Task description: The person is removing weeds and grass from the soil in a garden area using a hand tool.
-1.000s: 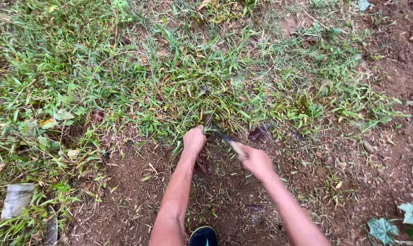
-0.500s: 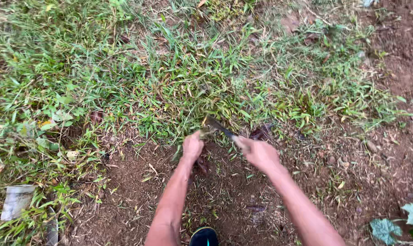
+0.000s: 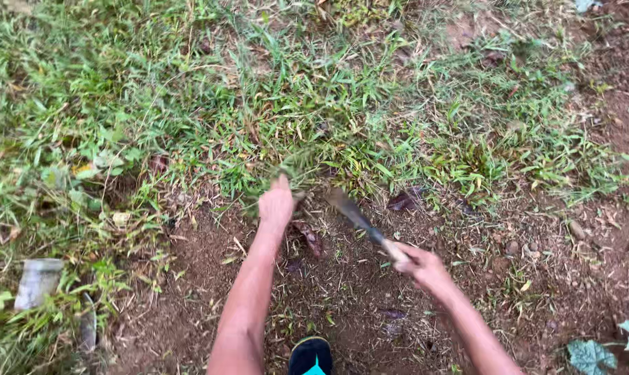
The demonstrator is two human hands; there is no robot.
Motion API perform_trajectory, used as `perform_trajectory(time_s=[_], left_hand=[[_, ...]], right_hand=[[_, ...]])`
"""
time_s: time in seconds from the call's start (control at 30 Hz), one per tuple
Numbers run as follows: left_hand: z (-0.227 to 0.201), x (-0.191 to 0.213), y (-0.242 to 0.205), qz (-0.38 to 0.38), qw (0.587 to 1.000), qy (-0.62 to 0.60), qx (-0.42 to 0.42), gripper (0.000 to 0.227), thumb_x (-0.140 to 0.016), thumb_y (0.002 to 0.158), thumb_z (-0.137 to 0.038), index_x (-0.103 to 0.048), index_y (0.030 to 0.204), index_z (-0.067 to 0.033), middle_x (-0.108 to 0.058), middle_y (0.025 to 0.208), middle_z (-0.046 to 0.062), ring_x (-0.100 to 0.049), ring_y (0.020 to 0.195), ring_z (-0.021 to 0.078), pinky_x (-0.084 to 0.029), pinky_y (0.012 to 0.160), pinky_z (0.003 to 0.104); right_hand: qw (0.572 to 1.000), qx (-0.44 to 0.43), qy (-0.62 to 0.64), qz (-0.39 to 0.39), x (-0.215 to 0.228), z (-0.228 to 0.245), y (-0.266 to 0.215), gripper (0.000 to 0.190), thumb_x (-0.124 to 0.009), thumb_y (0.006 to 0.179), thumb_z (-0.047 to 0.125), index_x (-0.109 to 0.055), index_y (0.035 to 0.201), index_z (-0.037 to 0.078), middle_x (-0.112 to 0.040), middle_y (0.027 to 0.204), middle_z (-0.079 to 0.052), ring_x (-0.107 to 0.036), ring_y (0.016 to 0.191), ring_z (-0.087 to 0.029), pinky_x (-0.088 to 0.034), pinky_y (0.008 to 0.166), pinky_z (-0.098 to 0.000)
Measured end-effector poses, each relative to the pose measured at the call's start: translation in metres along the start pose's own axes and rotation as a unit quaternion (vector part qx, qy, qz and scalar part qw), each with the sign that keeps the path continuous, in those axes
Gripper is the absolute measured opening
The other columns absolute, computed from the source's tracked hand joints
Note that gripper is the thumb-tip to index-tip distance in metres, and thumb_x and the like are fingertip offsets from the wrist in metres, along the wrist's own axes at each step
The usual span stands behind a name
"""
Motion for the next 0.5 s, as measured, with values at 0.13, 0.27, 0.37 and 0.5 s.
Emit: perform_trajectory(time_s=[0.13, 0.27, 0.37, 0.5], left_hand=[[0.022, -0.011, -0.004, 0.033, 0.990, 0.135, 0.001, 0.021, -0.050, 0.098, -0.011, -0.067, 0.105, -0.0007, -0.058, 0.094, 0.013, -0.057, 0.063, 0.0152, -0.047, 0.041, 0.029], [0.031, -0.020, 0.003, 0.062, 0.991, -0.091, 0.069, 0.025, -0.044, 0.103, -0.007, -0.068, 0.111, -0.0081, -0.064, 0.089, 0.016, -0.064, 0.066, 0.0229, -0.053, 0.053, 0.036], [0.040, -0.013, 0.005, 0.131, 0.968, -0.170, 0.131, 0.037, -0.042, 0.099, -0.003, -0.063, 0.127, -0.0170, -0.069, 0.084, 0.018, -0.070, 0.073, 0.0315, -0.058, 0.063, 0.045], [0.054, 0.004, -0.007, 0.048, 0.977, -0.196, 0.069, 0.036, -0.061, 0.085, -0.014, -0.068, 0.120, -0.0143, -0.071, 0.090, 0.023, -0.069, 0.085, 0.0404, -0.055, 0.078, 0.050]], right_hand=[[1.000, -0.023, 0.006, 0.018, 0.039, -0.033, -0.023, 0.063, -0.070, 0.085, 0.017, -0.051, 0.143, 0.032, -0.076, 0.085, -0.003, -0.053, 0.055, -0.010, -0.043, 0.050, -0.0237], [0.987, -0.085, -0.136, 0.003, 0.049, 0.011, -0.060, 0.059, -0.071, 0.088, 0.026, -0.054, 0.143, 0.037, -0.071, 0.085, -0.003, -0.045, 0.056, -0.013, -0.037, 0.051, -0.0263], [0.984, 0.045, -0.171, 0.008, 0.010, 0.080, -0.057, 0.055, -0.067, 0.088, 0.026, -0.052, 0.141, 0.033, -0.072, 0.078, 0.002, -0.055, 0.049, -0.009, -0.050, 0.047, -0.0238], [0.991, 0.067, -0.120, -0.007, -0.074, 0.126, -0.002, 0.051, -0.059, 0.094, 0.021, -0.053, 0.143, 0.033, -0.070, 0.077, -0.003, -0.052, 0.052, -0.012, -0.046, 0.047, -0.0309]])
Point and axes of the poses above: each hand's wrist, its own y-axis towards the middle knuckle, its own x-axis out of the back of the hand, z = x × y, the point moved 1 cm from there along y, towards the middle knuckle
